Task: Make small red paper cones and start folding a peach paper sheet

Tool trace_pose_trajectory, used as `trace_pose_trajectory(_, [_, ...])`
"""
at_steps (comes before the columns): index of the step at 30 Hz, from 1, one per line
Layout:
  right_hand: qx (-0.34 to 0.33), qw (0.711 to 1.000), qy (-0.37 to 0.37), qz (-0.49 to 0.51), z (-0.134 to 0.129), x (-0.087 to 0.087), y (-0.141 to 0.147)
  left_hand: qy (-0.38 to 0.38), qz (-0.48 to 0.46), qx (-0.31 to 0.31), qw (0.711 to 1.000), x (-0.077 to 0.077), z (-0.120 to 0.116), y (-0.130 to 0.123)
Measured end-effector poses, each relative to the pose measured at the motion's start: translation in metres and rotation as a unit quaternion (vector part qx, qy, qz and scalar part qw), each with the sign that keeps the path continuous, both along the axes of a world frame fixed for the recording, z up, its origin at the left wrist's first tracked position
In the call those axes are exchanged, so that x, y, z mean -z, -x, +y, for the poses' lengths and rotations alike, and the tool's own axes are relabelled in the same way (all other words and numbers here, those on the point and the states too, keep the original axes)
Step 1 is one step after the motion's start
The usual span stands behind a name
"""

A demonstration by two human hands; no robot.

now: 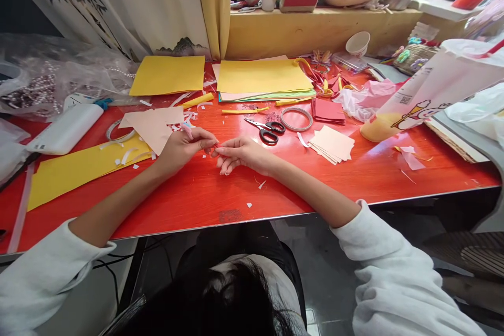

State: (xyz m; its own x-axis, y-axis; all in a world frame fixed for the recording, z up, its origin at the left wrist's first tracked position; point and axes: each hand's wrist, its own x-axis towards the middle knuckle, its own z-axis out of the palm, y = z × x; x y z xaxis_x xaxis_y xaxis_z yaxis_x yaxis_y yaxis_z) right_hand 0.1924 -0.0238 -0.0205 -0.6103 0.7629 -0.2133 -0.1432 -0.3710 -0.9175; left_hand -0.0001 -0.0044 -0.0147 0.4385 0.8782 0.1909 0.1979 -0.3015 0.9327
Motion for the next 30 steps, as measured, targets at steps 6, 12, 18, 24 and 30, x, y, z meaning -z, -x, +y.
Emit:
trace_pose_trajectory(6, [0.024, 0.997, -0.065, -0.041, -0.0023, 0.0025, 0.0046, 0.004, 0.083, -0.040, 0.996, -0.0051, 0.0009, 0.0005])
trace_pose_trajectory(12, [0.026, 0.993, -0.083, -0.076, -0.0048, 0.0007, 0.0090, -0.051, 0.146, -0.071, 0.985, -0.0023, 0.0017, 0.0027])
trace_pose_trajectory(18, [0.034, 0.994, -0.080, -0.064, -0.0026, 0.0032, 0.0064, 0.012, 0.094, -0.086, 0.992, -0.0026, 0.0058, 0.0032])
trace_pose_trajectory(24, [0.019, 0.996, -0.070, -0.056, -0.0023, 0.0043, 0.0049, -0.076, 0.152, -0.078, 0.982, -0.0095, 0.0022, 0.0024])
trace_pose_trajectory(30, [0.027, 0.998, -0.041, -0.035, -0.0002, 0.0040, 0.0031, 0.090, 0.064, -0.072, 0.991, -0.0031, 0.0074, 0.0010])
